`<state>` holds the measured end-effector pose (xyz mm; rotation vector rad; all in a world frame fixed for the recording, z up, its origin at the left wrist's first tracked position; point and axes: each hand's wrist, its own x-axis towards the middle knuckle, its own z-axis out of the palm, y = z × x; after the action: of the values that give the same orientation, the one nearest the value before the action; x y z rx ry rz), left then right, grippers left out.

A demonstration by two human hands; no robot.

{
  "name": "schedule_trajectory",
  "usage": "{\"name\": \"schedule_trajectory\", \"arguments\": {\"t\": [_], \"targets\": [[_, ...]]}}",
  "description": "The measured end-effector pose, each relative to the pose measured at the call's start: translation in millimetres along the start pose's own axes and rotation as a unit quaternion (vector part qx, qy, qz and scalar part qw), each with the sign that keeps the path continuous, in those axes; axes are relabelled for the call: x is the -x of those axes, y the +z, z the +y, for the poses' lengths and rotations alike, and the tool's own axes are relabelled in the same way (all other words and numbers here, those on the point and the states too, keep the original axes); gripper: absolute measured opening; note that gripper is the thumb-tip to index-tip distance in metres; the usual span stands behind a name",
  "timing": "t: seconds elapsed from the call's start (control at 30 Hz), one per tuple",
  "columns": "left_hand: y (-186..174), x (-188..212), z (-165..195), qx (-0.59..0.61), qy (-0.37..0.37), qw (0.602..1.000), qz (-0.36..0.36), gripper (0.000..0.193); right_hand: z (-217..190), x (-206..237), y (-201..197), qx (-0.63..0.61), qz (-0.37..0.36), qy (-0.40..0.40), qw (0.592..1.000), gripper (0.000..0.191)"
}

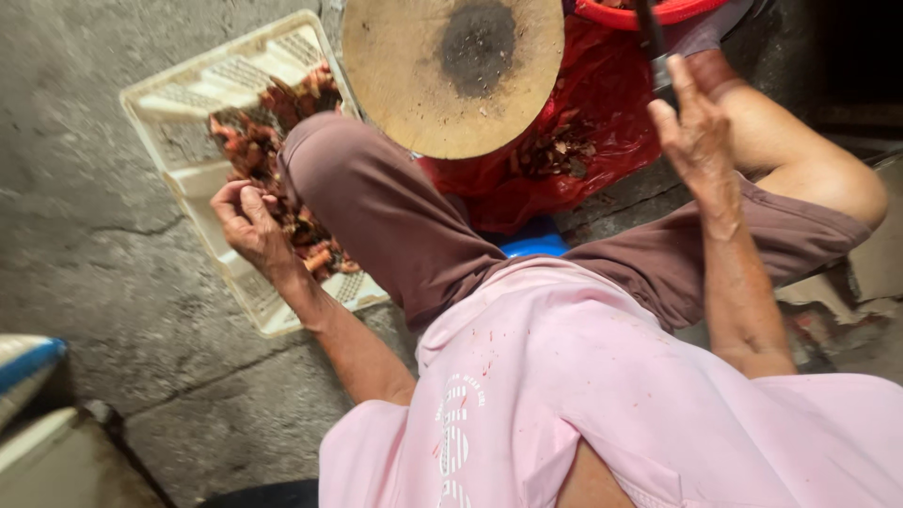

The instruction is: The person sits on a low stool and uses a knife to peel reddish-brown cassava roots on a wooden board. The person picks each root from a white plastic crate, peels it, and places the finished pieces into a red plastic bag.

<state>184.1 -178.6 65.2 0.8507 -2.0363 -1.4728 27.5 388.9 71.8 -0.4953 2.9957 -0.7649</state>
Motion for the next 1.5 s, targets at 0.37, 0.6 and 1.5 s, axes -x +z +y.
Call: {"name": "schedule_trajectory", "arguments": {"t": [0.37, 0.6, 1.5], "targets": [[-53.5, 62.4, -169.7, -0.270, -0.206, 0.931, 0.138, 0.019, -34.7, -21.6, 63.5, -0.052, -0.144, 0.003, 0.988, 0.058], [-24.6, 47.2, -178.3, -0.254, -0.381, 0.888, 0.029, 0.028, 2.5, -9.4, 53.1, -0.103, -0.162, 0.027, 0.981, 0.061], [-74.7, 69.0, -128.6, -0.022, -0.341, 0.936, -0.080, 0.068, -1.1, 2.6, 63.6, -0.067, -0.151, -0.010, 0.986, 0.060]]}}
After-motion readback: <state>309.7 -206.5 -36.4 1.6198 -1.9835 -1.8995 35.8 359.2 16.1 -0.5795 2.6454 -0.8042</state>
